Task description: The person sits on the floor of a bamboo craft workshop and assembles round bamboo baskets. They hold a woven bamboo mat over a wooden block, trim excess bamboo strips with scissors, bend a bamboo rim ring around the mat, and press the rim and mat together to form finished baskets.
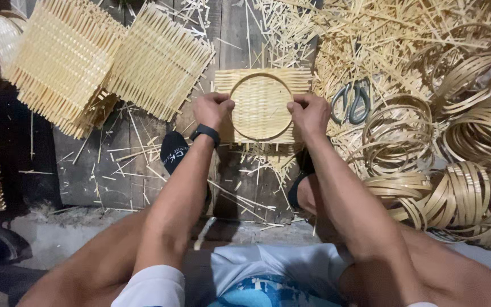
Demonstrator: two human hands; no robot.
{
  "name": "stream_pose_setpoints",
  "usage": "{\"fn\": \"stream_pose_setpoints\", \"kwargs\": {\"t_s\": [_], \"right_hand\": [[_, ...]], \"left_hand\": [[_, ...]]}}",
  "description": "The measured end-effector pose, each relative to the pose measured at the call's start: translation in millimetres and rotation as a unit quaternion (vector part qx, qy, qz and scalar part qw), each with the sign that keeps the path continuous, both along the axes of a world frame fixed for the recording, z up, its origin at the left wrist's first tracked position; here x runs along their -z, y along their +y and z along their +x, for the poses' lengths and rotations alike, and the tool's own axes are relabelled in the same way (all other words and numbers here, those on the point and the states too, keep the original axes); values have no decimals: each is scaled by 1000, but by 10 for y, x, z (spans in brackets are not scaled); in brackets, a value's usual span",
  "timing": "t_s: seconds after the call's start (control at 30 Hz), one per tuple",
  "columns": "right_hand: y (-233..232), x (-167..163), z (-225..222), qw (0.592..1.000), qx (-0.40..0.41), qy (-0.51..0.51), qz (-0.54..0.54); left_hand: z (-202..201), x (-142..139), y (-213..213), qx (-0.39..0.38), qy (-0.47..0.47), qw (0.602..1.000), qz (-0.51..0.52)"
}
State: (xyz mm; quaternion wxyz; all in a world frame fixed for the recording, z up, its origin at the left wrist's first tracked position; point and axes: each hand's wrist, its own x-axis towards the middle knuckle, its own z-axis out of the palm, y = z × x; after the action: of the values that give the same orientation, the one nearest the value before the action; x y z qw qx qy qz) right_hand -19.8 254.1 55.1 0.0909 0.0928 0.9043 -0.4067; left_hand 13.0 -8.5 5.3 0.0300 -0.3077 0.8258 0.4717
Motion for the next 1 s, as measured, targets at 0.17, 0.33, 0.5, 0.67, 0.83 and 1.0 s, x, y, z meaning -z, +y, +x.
{"fn": "stream_pose_setpoints", "kwargs": {"t_s": [0.17, 0.33, 0.5, 0.67, 0.83, 1.0], "right_hand": [[41, -2, -20, 1000, 6, -11, -15], [86, 52, 3, 1000, -18, 24, 4], [67, 61, 16, 1000, 11, -3, -16], [15, -6, -9, 998, -37, 25, 37], [9, -45, -24, 999, -25, 2, 38], [112, 85, -51, 999, -18, -32, 20]], "left_hand": [[-46, 9, -19, 38, -21, 997, -69], [4, -9, -32, 36, 17, 999, -34], [38, 3, -55, 22, 6, 1000, 9], [3, 47, -92, 34, 4, 999, 12], [8, 90, -116, 23, 20, 994, 106], [87, 101, -104, 21, 39, 993, 107]]}}
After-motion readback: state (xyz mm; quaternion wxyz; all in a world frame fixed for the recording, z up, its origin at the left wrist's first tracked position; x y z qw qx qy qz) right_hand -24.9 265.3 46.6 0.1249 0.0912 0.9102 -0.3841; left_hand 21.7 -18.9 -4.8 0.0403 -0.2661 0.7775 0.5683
